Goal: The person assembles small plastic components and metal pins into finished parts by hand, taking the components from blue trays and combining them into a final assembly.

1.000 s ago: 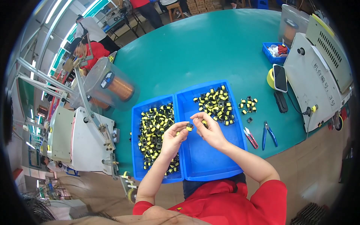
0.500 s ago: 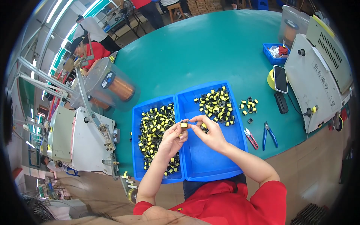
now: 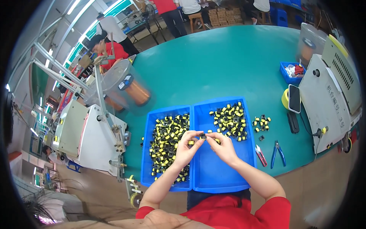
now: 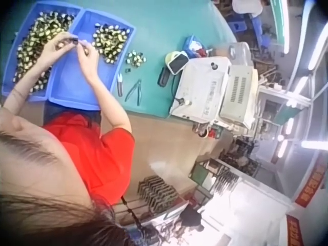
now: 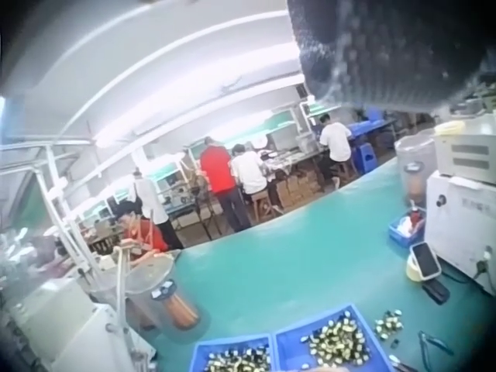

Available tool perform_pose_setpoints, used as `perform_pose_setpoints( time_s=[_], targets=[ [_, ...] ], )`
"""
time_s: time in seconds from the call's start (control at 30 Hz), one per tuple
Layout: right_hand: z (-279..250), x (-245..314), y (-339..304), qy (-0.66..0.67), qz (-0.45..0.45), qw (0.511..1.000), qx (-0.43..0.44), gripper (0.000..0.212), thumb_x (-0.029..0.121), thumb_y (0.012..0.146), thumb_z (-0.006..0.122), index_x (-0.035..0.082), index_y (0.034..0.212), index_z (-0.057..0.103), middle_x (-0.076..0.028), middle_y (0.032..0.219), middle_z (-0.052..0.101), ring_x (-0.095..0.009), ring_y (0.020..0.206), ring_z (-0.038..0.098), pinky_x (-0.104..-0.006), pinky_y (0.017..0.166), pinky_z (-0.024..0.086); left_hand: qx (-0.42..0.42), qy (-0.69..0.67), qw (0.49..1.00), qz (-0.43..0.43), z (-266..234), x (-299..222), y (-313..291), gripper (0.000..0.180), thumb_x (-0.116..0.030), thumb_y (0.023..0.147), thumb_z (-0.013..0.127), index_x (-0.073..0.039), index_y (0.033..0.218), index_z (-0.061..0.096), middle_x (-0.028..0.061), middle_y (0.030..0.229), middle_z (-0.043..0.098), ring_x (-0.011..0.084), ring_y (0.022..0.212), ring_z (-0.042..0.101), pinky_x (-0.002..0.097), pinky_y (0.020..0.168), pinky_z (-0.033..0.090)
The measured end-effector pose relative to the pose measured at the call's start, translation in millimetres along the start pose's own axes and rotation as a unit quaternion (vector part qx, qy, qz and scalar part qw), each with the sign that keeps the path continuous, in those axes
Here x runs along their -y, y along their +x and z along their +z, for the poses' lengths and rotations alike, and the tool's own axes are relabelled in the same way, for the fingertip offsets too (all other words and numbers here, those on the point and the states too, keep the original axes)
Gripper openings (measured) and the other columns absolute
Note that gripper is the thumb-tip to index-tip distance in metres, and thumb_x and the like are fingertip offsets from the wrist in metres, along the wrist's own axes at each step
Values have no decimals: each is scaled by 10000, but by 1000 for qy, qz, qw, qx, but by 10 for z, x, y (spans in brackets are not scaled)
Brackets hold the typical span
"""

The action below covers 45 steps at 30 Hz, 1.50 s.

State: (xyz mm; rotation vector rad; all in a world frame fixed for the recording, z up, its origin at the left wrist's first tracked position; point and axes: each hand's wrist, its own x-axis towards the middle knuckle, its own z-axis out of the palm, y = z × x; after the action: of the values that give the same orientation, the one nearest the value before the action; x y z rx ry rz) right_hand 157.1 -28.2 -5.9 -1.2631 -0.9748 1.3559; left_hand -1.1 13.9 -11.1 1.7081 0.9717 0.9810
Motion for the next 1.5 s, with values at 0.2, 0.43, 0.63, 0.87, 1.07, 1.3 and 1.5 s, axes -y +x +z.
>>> perform_pose_setpoints(
  time_s=[0.2,0.43,0.63,0.87,1.07,1.3,1.5],
  targets=[
    [-14,-97,35,-109,-79,991,-20,186,156,846,578,-1,939,616,-31,732,617,-72,665,551,-229,567,430,10,-9,1000,-23,-21,-2,-2,232,-70,784,654,-32,1007,602,21,976,542,39,721,493,182,672,410],
    [13,-19,9,-183,-84,979,-18,165,142,805,592,-1,885,612,-56,778,637,-85,741,577,-247,627,447,68,-52,987,-135,-139,-134,-2,246,-134,780,676,-30,984,587,-3,924,559,23,729,489,167,609,409],
    [73,-76,-9,-189,-151,970,7,162,158,824,570,10,866,622,-29,698,594,-80,657,543,-241,577,432,2,202,972,-121,-336,-227,-9,304,-186,687,673,-20,919,566,104,919,588,107,739,545,236,620,422],
    [57,-18,-5,-88,-25,994,58,223,211,902,504,57,1029,605,38,596,450,-32,513,430,-190,426,316,0,135,989,-60,-370,-203,42,273,-150,733,686,-43,966,593,64,969,571,161,953,550,293,767,432],
    [15,-27,11,-33,12,999,34,251,192,884,529,34,1066,599,39,596,483,-17,512,421,-192,430,313,38,79,996,-18,-103,-127,16,283,-75,762,670,-5,1022,582,68,958,558,115,850,558,225,716,460],
    [-8,4,11,-179,-75,981,2,230,168,838,565,26,1015,604,-52,705,615,-95,627,562,-255,566,436,36,-28,991,-124,-89,-92,1,291,-90,784,663,16,1038,567,77,970,590,119,869,576,238,783,458],
    [22,-32,5,-225,-170,959,-38,142,121,797,584,11,884,604,-95,739,618,-169,665,592,-279,588,447,68,-158,963,-207,-86,-187,14,233,-75,807,637,10,1006,551,102,1044,598,140,970,568,264,871,444]
  ],
)
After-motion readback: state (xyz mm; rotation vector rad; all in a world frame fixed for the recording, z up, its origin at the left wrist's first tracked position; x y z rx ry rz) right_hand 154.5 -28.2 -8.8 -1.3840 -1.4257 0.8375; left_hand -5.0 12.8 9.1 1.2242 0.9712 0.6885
